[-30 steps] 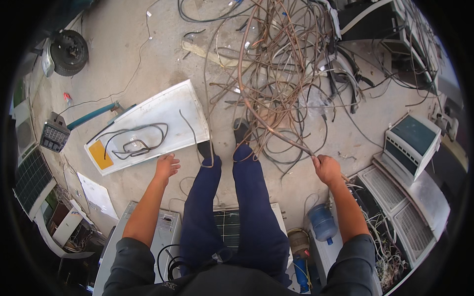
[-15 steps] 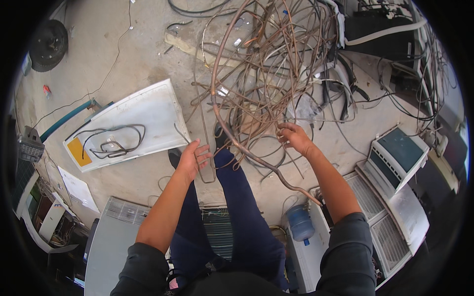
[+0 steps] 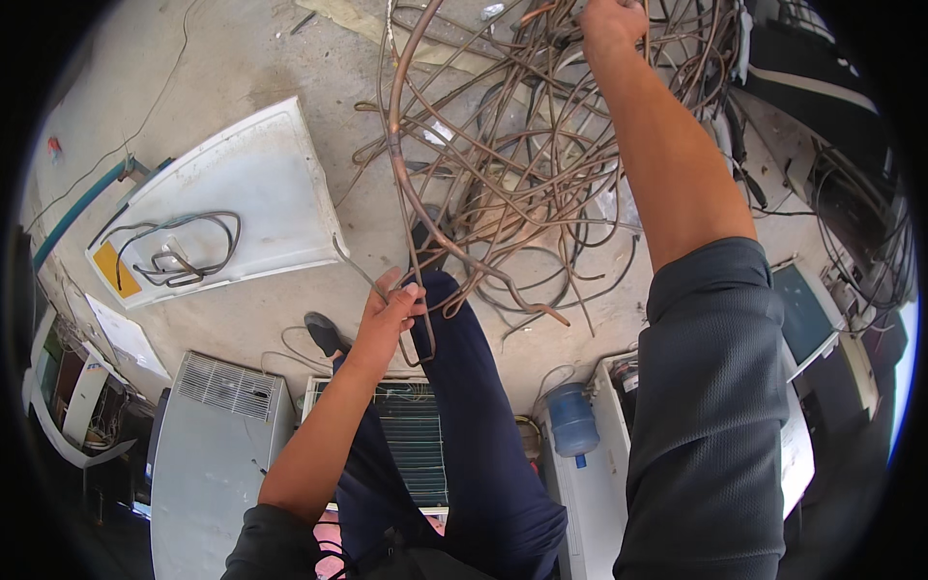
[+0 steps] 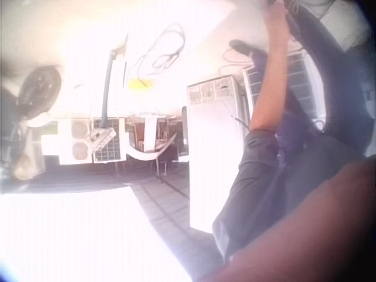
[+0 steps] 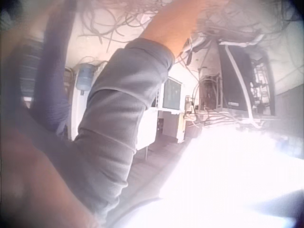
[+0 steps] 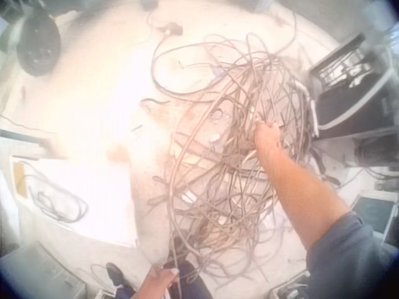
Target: The person untangles and sorts a large pile of mixed cables and wires on the floor, separating them into smaller bundles and placing them on a nearby white surface. They handle multiple cable types, including power cords and thinner wires, and move around the cluttered area to gather and organize the materials.
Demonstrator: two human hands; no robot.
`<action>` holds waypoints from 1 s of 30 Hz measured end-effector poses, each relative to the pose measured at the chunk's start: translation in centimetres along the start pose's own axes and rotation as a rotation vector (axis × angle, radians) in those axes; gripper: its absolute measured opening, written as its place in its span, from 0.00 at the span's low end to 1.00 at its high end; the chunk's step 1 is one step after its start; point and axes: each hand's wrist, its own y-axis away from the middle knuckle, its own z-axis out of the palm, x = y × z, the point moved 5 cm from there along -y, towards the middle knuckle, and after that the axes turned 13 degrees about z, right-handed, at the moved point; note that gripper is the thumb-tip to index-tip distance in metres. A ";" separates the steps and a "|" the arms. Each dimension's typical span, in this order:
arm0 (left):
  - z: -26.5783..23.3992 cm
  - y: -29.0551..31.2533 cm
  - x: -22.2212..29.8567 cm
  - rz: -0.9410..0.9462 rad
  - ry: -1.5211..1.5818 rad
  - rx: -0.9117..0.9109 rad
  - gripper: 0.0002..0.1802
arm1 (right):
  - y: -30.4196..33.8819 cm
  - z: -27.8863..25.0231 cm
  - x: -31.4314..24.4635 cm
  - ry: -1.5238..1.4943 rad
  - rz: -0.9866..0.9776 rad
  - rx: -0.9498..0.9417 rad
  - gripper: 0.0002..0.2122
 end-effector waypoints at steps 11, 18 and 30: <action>-1.2 6.6 12.6 0.551 -0.880 0.482 0.44 | 27.2 -10.0 -6.5 -0.349 0.104 -0.056 0.14; 2.7 8.8 17.3 0.565 -0.336 -0.033 0.33 | 42.4 -13.1 -0.4 -0.231 -0.046 0.023 0.18; 1.2 7.1 10.6 0.137 -0.242 -0.241 0.37 | 62.7 -26.4 10.9 0.216 0.075 0.336 0.18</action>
